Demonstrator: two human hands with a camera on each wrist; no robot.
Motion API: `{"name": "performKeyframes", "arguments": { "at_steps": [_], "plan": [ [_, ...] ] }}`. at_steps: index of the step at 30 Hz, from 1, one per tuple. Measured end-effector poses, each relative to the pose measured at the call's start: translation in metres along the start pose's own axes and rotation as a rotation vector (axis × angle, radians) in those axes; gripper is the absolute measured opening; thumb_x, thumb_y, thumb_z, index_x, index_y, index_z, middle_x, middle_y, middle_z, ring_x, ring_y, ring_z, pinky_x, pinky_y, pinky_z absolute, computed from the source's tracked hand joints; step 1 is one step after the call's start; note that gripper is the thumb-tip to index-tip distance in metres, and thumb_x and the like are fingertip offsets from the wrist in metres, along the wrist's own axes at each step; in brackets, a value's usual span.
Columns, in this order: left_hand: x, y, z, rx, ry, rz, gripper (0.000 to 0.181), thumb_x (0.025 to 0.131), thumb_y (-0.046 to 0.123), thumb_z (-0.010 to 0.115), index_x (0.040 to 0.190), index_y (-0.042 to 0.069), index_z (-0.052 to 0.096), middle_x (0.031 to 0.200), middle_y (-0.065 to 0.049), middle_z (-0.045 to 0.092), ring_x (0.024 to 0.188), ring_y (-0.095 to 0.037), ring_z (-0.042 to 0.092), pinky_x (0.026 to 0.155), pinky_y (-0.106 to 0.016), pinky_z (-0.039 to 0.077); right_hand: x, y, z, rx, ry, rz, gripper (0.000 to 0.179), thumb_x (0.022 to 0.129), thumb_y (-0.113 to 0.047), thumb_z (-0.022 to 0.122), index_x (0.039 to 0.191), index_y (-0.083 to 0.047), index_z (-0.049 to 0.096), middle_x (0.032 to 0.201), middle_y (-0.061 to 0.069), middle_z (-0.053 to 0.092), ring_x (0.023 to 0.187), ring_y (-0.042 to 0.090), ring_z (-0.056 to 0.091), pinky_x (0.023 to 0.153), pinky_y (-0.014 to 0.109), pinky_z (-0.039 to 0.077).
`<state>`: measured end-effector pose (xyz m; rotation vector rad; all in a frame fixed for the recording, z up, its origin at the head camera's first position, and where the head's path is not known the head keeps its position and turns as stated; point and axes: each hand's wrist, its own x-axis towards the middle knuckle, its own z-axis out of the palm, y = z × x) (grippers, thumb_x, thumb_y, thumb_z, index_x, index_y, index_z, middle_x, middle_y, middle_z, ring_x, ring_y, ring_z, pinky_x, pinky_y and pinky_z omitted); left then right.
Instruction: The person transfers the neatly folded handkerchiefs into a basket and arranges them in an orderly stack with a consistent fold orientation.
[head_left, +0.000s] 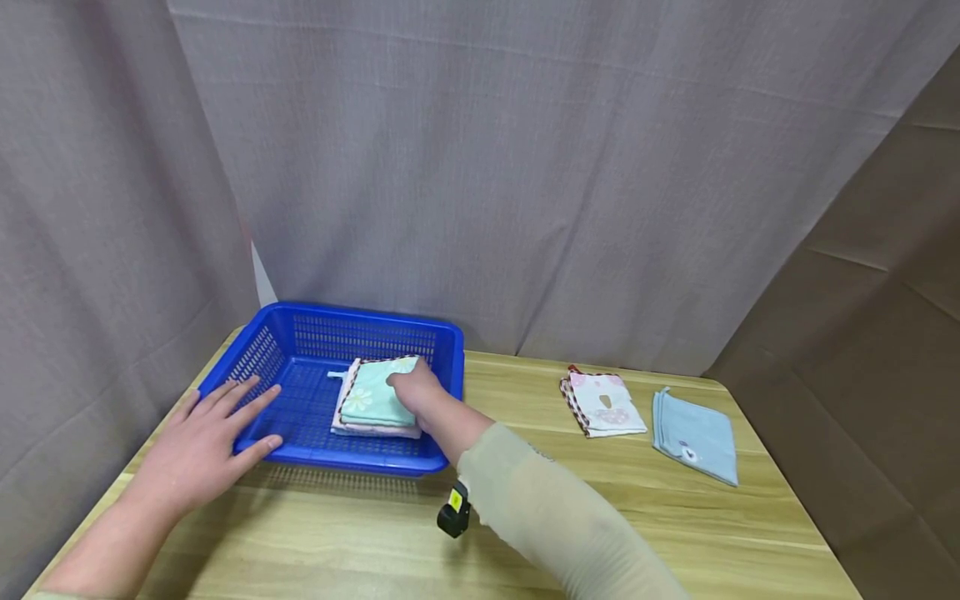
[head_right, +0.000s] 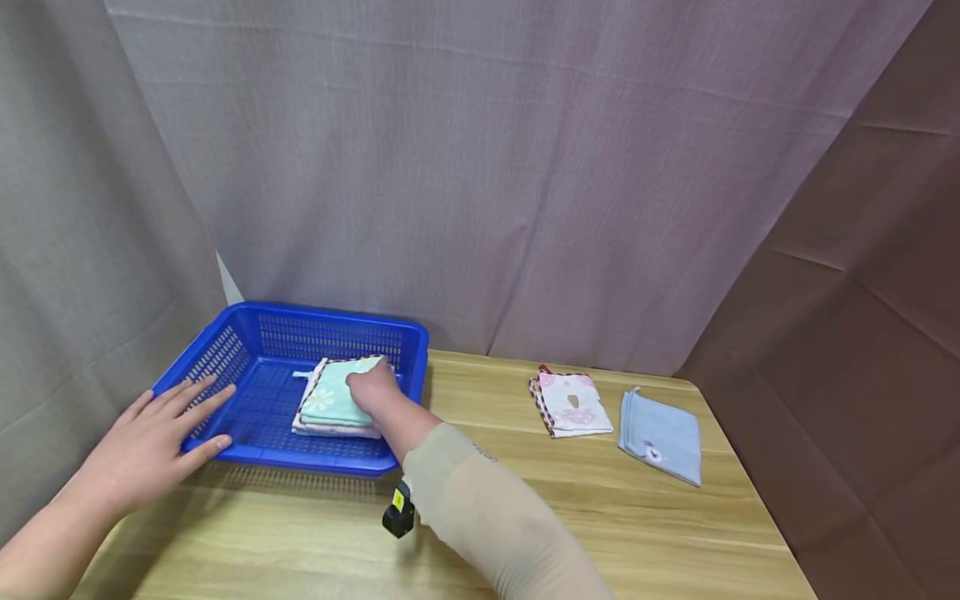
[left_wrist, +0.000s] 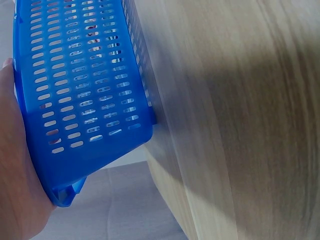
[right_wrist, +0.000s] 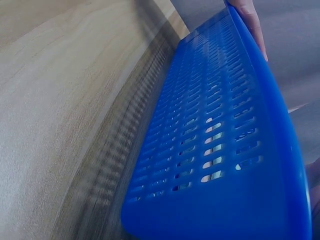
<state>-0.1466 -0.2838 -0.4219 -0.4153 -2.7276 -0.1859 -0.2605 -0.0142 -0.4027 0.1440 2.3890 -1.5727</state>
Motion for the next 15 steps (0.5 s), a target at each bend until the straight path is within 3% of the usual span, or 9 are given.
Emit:
{"name": "performKeyframes", "arguments": {
  "at_steps": [6,15],
  "plan": [
    [0.0003,-0.0001,0.0001,0.000,0.008,0.005,0.068,0.091,0.058,0.061,0.147,0.022,0.049,0.147,-0.019,0.047,0.131,-0.046,0.042,0.108,-0.068,0.021,-0.0015,-0.0009,0.0001,-0.026,0.013,0.003,0.081,0.091,-0.022,0.062,0.155,0.003,0.019,0.162,0.021,0.019,0.149,0.035,0.020,0.120,0.045,0.022],
    [0.0000,-0.0007,0.0006,-0.003,0.004,0.004,0.069,0.091,0.059,0.060,0.148,0.022,0.048,0.148,-0.019,0.046,0.132,-0.046,0.042,0.108,-0.069,0.021,-0.0010,-0.0014,0.0024,0.014,0.035,0.001,0.086,0.087,-0.019,0.066,0.158,-0.006,0.020,0.161,0.019,0.021,0.147,0.035,0.024,0.118,0.045,0.026]
  ]
}}
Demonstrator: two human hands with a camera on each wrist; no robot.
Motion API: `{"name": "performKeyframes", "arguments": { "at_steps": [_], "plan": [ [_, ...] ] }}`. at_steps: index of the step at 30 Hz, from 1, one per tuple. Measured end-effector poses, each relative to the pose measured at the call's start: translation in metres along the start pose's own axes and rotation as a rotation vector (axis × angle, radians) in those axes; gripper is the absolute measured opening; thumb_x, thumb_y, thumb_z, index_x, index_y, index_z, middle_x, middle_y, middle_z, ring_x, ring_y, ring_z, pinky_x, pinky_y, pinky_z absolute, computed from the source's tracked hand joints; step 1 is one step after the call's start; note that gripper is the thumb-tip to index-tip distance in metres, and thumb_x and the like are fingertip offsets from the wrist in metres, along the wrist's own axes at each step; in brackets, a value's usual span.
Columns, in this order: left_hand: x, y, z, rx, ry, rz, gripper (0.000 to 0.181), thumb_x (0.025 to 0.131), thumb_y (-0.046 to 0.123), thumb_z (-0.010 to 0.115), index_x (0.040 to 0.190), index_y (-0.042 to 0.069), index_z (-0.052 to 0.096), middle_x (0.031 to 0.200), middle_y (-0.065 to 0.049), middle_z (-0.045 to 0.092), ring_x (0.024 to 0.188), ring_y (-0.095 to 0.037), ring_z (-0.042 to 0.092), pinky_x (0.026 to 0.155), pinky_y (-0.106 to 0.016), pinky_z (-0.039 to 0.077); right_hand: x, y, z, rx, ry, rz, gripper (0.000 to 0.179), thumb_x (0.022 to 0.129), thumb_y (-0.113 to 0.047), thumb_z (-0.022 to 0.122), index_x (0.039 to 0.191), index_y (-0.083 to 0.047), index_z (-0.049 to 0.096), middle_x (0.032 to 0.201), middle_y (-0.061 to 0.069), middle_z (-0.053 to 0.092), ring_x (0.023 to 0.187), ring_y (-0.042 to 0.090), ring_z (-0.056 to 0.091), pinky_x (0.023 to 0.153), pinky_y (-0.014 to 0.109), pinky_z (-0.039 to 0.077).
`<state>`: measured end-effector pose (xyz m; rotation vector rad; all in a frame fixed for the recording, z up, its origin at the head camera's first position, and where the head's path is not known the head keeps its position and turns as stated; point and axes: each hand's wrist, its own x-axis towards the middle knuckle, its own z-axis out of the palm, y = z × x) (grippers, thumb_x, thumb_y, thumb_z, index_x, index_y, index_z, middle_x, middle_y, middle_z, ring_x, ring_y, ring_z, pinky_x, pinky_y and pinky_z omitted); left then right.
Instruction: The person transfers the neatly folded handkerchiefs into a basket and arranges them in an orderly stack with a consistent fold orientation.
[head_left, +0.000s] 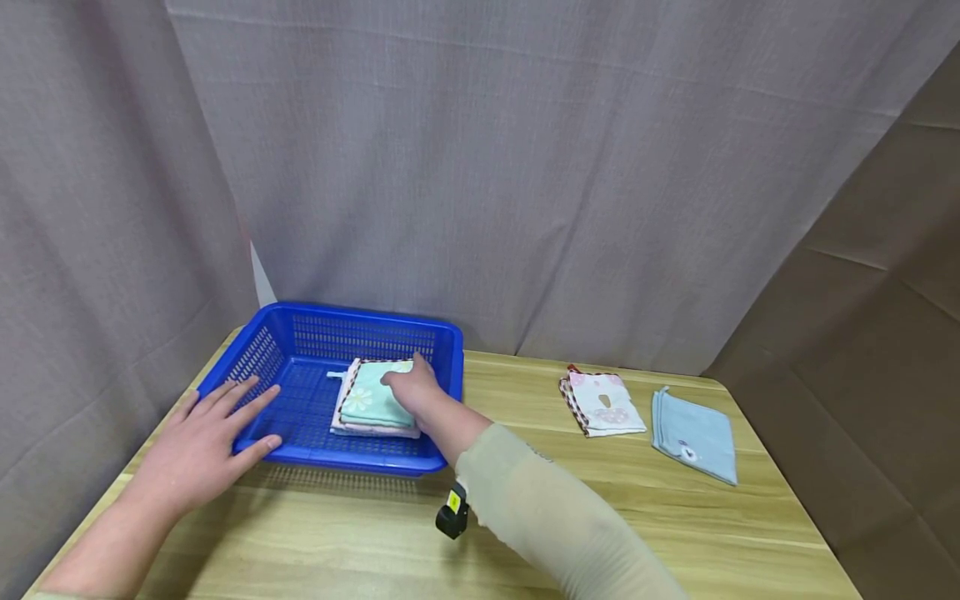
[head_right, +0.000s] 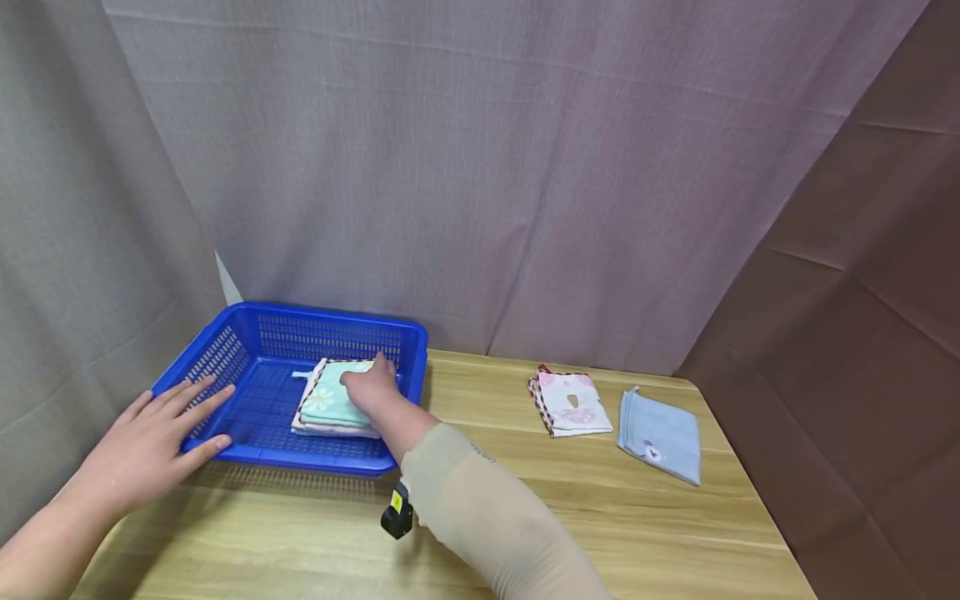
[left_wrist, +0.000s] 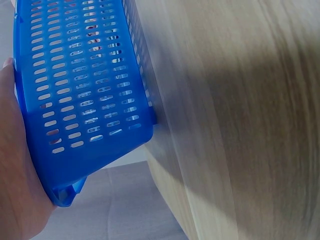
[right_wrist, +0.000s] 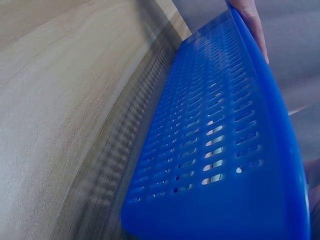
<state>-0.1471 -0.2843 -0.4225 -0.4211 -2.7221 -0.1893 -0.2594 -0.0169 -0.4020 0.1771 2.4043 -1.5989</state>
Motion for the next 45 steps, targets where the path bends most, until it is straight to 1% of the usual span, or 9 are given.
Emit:
{"name": "performKeyframes", "arguments": {
  "at_steps": [6,11,17,22,27,31,35,41,45],
  "plan": [
    [0.000,0.000,-0.001,-0.002,-0.006,-0.003,0.069,0.091,0.059,0.060,0.148,0.022,0.047,0.148,-0.019,0.046,0.132,-0.046,0.042,0.109,-0.069,0.020,-0.004,-0.001,0.000,-0.048,0.006,-0.053,0.084,0.087,-0.019,0.067,0.157,-0.005,0.022,0.161,0.018,0.022,0.148,0.035,0.022,0.118,0.046,0.024],
    [0.000,0.001,-0.001,-0.001,-0.001,0.001,0.069,0.091,0.059,0.060,0.147,0.021,0.049,0.147,-0.019,0.046,0.131,-0.047,0.042,0.109,-0.069,0.020,-0.009,-0.002,0.000,-0.133,-0.019,-0.119,0.079,0.089,-0.018,0.064,0.157,-0.006,0.025,0.161,0.017,0.022,0.148,0.036,0.022,0.119,0.047,0.024],
    [0.000,0.001,-0.001,-0.004,-0.001,-0.001,0.069,0.091,0.059,0.061,0.147,0.021,0.049,0.147,-0.020,0.046,0.131,-0.047,0.042,0.108,-0.069,0.020,-0.016,-0.003,-0.002,-0.314,-0.075,-0.243,0.072,0.095,-0.022,0.061,0.156,-0.007,0.027,0.161,0.015,0.025,0.148,0.033,0.024,0.119,0.045,0.024],
    [0.000,0.001,-0.002,-0.007,-0.005,-0.005,0.069,0.091,0.059,0.060,0.147,0.021,0.049,0.148,-0.019,0.046,0.132,-0.047,0.042,0.108,-0.069,0.021,-0.021,-0.002,-0.003,-0.476,-0.089,-0.352,0.066,0.097,-0.025,0.059,0.155,-0.007,0.032,0.160,0.014,0.030,0.147,0.029,0.027,0.119,0.042,0.025],
    [0.000,0.001,-0.002,-0.010,-0.007,-0.002,0.069,0.091,0.059,0.060,0.147,0.021,0.049,0.148,-0.019,0.046,0.132,-0.047,0.041,0.109,-0.069,0.019,-0.031,0.000,-0.003,-0.676,-0.081,-0.454,0.064,0.101,-0.038,0.054,0.155,-0.010,0.033,0.160,0.011,0.032,0.147,0.026,0.029,0.118,0.041,0.026],
    [0.000,0.001,-0.003,-0.010,0.000,0.006,0.068,0.091,0.059,0.060,0.147,0.020,0.049,0.148,-0.019,0.046,0.132,-0.047,0.042,0.110,-0.068,0.018,-0.040,-0.001,-0.005,-0.806,-0.077,-0.501,0.065,0.102,-0.050,0.044,0.157,-0.017,0.031,0.161,0.005,0.029,0.149,0.025,0.024,0.120,0.044,0.022],
    [0.000,0.002,-0.003,-0.010,0.003,0.009,0.068,0.091,0.059,0.060,0.147,0.020,0.049,0.147,-0.019,0.047,0.131,-0.046,0.042,0.110,-0.068,0.018,-0.044,0.000,-0.006,-0.922,-0.070,-0.543,0.064,0.103,-0.057,0.034,0.158,-0.024,0.029,0.162,0.001,0.026,0.150,0.025,0.021,0.121,0.047,0.018],
    [0.000,0.001,-0.002,-0.013,0.011,0.008,0.068,0.091,0.058,0.061,0.146,0.020,0.050,0.147,-0.019,0.047,0.131,-0.046,0.042,0.109,-0.069,0.018,-0.047,0.002,-0.010,-1.025,-0.071,-0.592,0.067,0.102,-0.064,0.022,0.159,-0.029,0.023,0.164,-0.001,0.023,0.151,0.025,0.017,0.121,0.049,0.015],
    [0.000,0.001,-0.001,-0.012,0.010,0.008,0.068,0.091,0.058,0.061,0.146,0.021,0.050,0.147,-0.019,0.047,0.131,-0.046,0.042,0.110,-0.069,0.017,-0.049,0.004,-0.014,-1.063,-0.065,-0.618,0.069,0.100,-0.066,0.019,0.159,-0.030,0.020,0.164,-0.002,0.022,0.151,0.026,0.016,0.121,0.048,0.014]
  ]
}}
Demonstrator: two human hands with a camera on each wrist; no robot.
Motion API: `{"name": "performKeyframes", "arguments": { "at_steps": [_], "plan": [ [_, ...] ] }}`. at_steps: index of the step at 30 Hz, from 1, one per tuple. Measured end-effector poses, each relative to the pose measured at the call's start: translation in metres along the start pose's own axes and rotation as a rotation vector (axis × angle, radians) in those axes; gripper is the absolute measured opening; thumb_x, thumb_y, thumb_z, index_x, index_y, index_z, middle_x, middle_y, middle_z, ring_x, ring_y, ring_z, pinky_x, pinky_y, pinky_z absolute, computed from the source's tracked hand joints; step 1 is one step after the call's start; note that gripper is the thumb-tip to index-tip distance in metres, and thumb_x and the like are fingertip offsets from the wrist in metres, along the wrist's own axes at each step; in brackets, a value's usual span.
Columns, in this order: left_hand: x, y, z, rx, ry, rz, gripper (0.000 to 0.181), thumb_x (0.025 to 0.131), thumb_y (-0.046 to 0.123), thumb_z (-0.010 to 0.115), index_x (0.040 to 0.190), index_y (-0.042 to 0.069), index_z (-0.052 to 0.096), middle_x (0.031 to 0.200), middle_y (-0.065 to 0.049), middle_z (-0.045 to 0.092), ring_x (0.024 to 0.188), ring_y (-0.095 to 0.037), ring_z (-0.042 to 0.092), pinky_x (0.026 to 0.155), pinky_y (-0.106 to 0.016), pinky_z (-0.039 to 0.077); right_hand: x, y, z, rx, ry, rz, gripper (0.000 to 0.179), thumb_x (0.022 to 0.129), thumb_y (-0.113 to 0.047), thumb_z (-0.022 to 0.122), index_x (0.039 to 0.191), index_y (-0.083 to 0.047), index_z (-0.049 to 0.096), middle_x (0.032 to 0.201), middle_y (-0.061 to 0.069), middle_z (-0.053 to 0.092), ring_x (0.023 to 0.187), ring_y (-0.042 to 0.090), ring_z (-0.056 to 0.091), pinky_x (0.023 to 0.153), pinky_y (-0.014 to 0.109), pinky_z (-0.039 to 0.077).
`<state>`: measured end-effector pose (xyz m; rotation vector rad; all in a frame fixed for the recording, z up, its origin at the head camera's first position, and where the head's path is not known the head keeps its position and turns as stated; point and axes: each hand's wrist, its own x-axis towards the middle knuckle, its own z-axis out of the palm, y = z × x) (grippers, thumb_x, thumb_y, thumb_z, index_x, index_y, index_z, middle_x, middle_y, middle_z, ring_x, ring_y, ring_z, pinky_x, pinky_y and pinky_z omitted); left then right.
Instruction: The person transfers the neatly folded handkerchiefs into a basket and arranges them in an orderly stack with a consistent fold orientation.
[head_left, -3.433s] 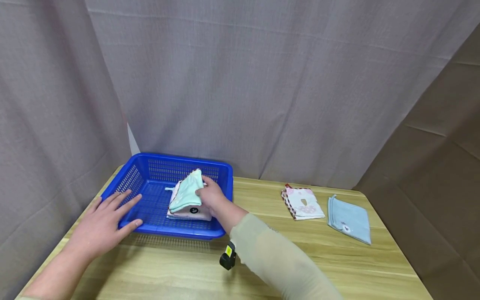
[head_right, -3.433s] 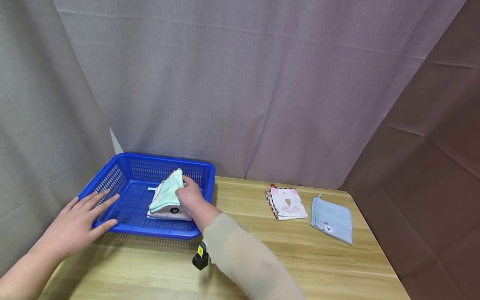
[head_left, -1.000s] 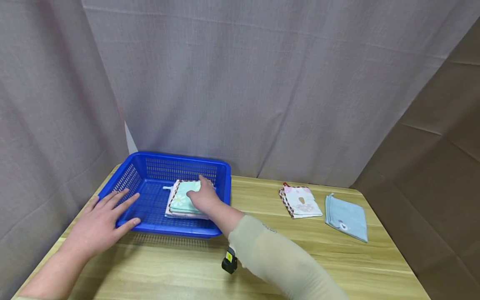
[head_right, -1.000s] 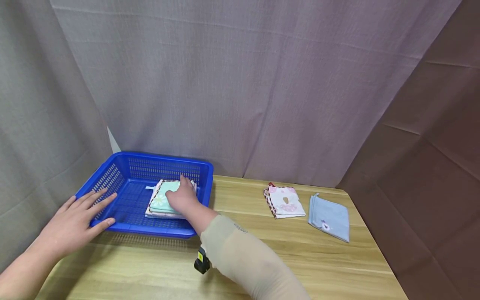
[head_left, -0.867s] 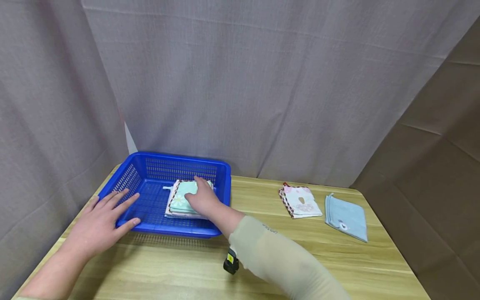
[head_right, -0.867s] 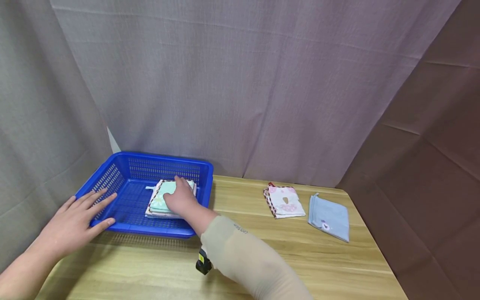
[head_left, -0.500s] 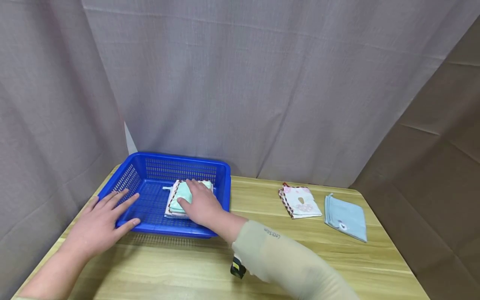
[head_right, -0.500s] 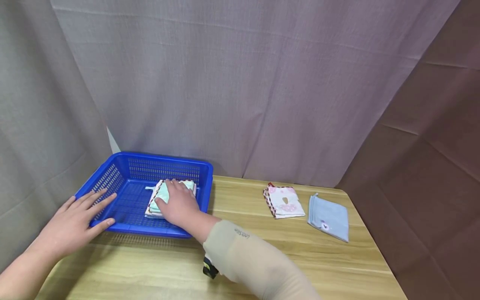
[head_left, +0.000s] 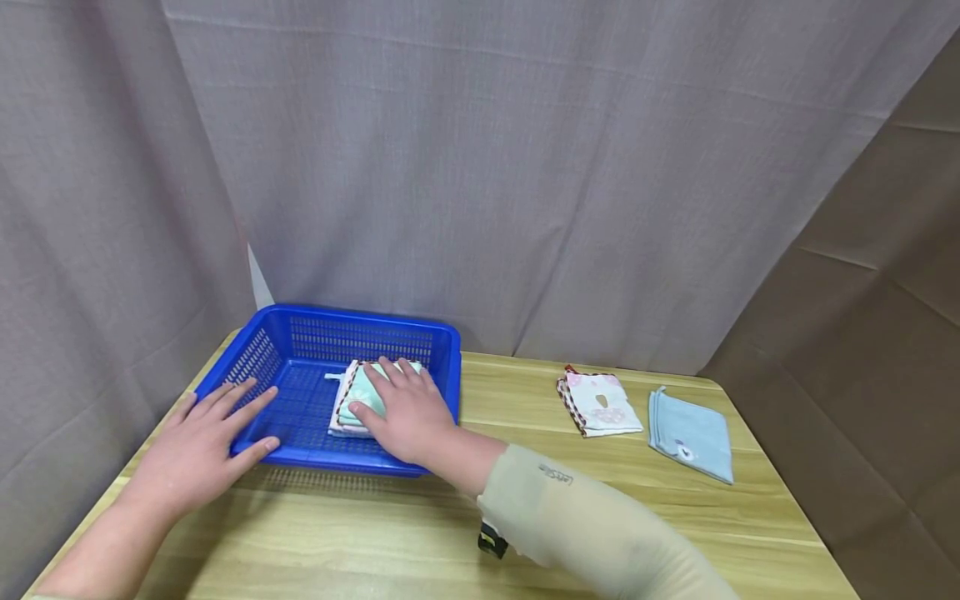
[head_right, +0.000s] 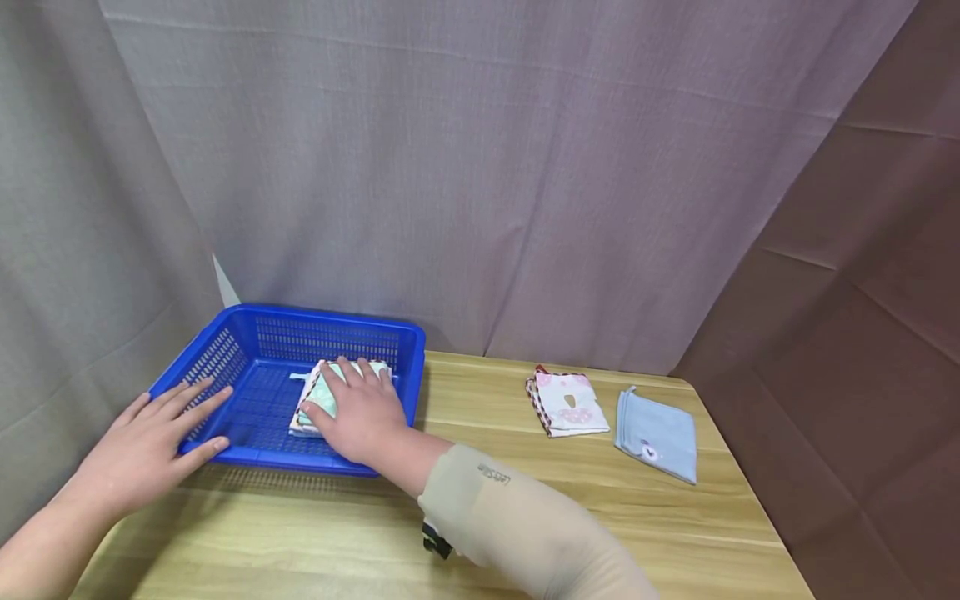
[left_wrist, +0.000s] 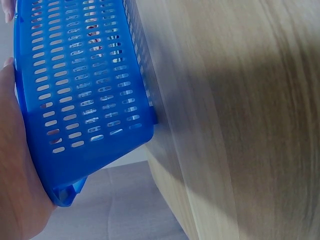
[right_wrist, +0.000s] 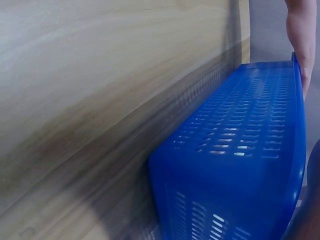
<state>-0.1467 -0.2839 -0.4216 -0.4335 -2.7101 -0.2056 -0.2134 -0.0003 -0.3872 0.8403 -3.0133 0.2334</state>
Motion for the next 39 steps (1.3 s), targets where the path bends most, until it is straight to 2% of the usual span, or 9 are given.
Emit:
{"name": "performKeyframes", "arguments": {
  "at_steps": [6,17,30,39],
  "plan": [
    [0.000,0.000,-0.001,-0.002,0.010,0.005,0.068,0.090,0.058,0.062,0.146,0.021,0.050,0.146,-0.018,0.048,0.131,-0.046,0.043,0.108,-0.068,0.021,-0.008,0.006,-0.001,-0.030,0.001,-0.016,0.072,0.099,-0.069,0.014,0.159,-0.030,0.019,0.165,-0.002,0.019,0.151,0.027,0.014,0.122,0.048,0.011],
    [-0.001,0.000,-0.002,-0.010,-0.001,-0.004,0.068,0.091,0.058,0.061,0.147,0.021,0.049,0.147,-0.019,0.047,0.131,-0.047,0.042,0.109,-0.069,0.019,-0.022,0.022,0.002,-0.046,0.053,-0.032,0.070,0.100,-0.067,0.020,0.159,-0.028,0.023,0.164,-0.001,0.021,0.151,0.027,0.014,0.121,0.051,0.012],
    [0.000,0.001,-0.001,-0.009,-0.007,-0.007,0.068,0.091,0.058,0.061,0.147,0.021,0.049,0.147,-0.019,0.046,0.131,-0.047,0.042,0.107,-0.070,0.021,-0.043,0.039,0.002,-0.007,0.114,-0.054,0.072,0.100,-0.067,0.022,0.159,-0.025,0.025,0.164,0.001,0.021,0.151,0.029,0.015,0.121,0.052,0.012],
    [0.000,0.003,-0.004,-0.007,-0.014,-0.016,0.068,0.091,0.058,0.060,0.147,0.021,0.050,0.148,-0.019,0.046,0.132,-0.047,0.042,0.108,-0.068,0.021,-0.054,0.053,0.002,0.020,0.149,-0.041,0.074,0.100,-0.068,0.023,0.159,-0.022,0.025,0.164,0.002,0.021,0.151,0.029,0.014,0.121,0.051,0.010]
  ]
}}
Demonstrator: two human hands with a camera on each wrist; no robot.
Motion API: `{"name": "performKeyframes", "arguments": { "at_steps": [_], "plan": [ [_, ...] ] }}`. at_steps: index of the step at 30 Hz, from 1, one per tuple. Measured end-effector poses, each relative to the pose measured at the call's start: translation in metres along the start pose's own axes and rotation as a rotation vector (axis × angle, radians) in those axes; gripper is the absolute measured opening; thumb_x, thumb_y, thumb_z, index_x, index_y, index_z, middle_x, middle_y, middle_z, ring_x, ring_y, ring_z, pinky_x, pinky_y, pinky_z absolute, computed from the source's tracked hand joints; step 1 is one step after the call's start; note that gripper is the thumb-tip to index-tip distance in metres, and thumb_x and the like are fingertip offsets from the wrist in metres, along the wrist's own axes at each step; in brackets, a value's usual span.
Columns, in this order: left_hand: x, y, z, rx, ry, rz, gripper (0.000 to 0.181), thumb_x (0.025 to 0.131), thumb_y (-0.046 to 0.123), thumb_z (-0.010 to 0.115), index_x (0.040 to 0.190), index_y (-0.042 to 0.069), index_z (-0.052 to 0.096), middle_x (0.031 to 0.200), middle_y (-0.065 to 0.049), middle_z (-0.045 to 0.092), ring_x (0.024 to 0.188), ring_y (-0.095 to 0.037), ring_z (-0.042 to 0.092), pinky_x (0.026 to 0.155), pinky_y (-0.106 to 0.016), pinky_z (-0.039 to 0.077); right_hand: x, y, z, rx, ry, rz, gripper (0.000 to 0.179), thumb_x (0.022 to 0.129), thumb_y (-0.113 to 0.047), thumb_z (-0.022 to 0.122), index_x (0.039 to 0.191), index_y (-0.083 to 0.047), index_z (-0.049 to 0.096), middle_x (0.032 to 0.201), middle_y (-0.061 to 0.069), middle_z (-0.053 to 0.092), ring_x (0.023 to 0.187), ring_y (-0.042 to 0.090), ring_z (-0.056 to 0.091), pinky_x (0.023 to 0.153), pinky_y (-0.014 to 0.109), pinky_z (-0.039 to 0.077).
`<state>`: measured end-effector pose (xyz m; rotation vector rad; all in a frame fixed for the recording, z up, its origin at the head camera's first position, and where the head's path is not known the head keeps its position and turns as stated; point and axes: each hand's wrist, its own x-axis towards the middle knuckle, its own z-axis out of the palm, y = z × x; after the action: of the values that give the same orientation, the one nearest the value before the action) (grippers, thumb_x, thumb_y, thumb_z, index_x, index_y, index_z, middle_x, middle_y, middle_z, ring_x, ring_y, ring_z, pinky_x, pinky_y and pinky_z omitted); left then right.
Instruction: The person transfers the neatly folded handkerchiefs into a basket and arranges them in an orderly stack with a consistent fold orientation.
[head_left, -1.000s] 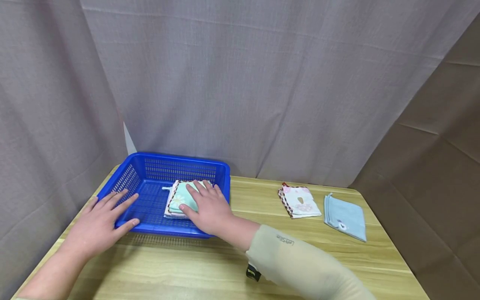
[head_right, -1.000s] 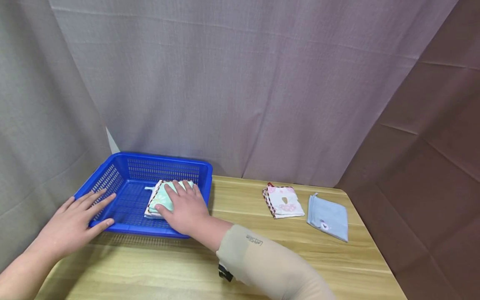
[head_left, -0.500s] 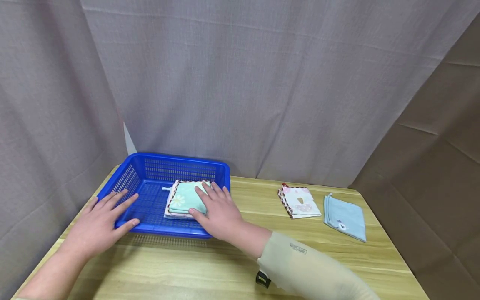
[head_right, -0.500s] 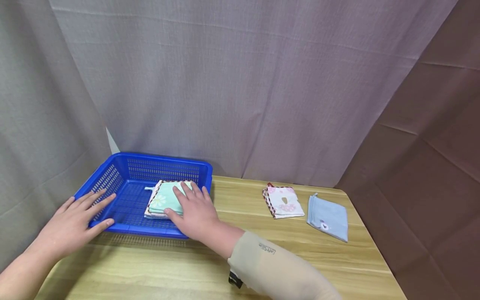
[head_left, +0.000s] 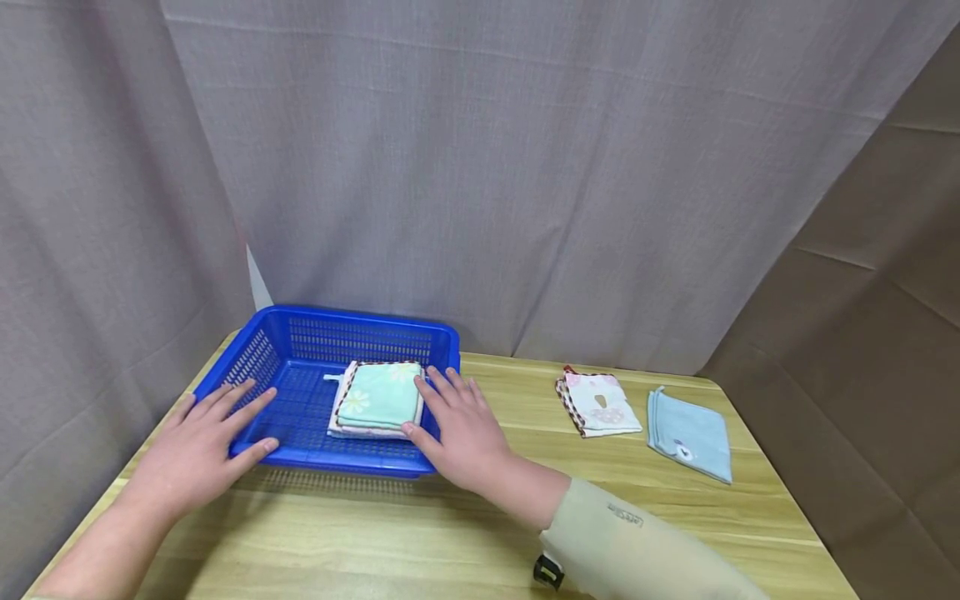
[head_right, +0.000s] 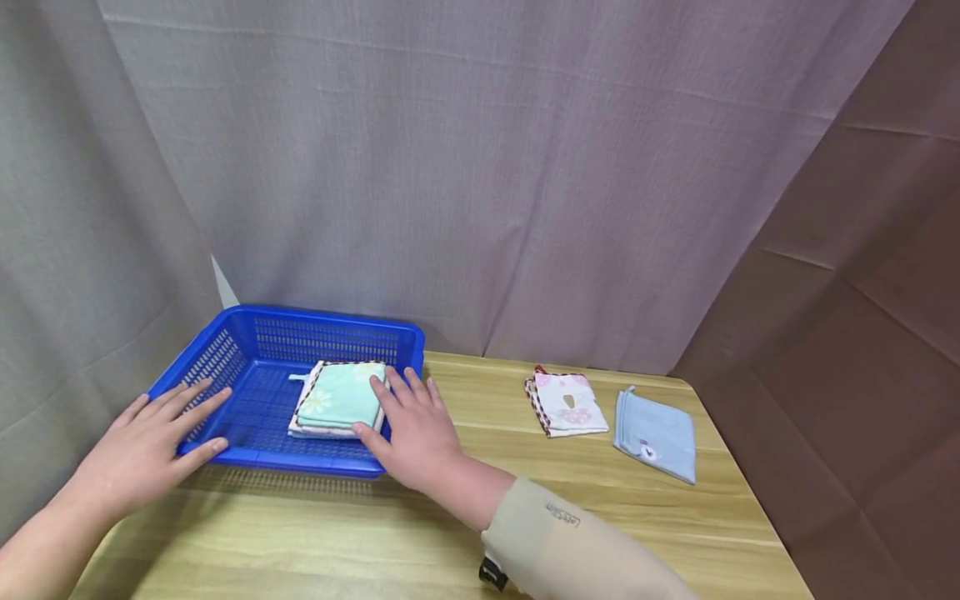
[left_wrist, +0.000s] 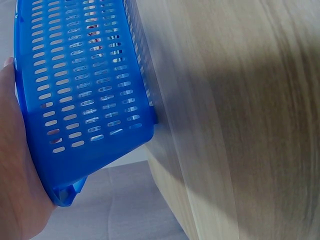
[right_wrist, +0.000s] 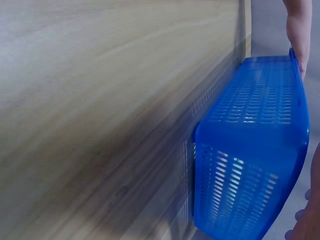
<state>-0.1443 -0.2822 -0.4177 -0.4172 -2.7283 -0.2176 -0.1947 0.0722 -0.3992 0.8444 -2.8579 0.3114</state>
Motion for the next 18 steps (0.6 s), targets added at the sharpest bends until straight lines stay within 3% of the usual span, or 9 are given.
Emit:
{"name": "performKeyframes", "arguments": {
  "at_steps": [5,18],
  "plan": [
    [0.000,0.000,0.001,-0.004,0.006,0.005,0.067,0.092,0.057,0.061,0.147,0.021,0.050,0.147,-0.019,0.047,0.132,-0.046,0.042,0.109,-0.068,0.021,-0.008,0.007,-0.001,0.019,0.031,0.007,0.071,0.101,-0.064,0.029,0.158,-0.022,0.026,0.164,0.004,0.021,0.151,0.030,0.015,0.121,0.051,0.011],
    [0.000,-0.003,0.004,-0.002,0.017,0.012,0.067,0.091,0.057,0.061,0.147,0.021,0.049,0.147,-0.019,0.047,0.131,-0.047,0.042,0.109,-0.068,0.020,-0.029,0.035,-0.001,0.021,0.085,0.053,0.073,0.101,-0.064,0.028,0.158,-0.018,0.028,0.164,0.004,0.018,0.151,0.029,0.016,0.121,0.050,0.010]
  ]
}}
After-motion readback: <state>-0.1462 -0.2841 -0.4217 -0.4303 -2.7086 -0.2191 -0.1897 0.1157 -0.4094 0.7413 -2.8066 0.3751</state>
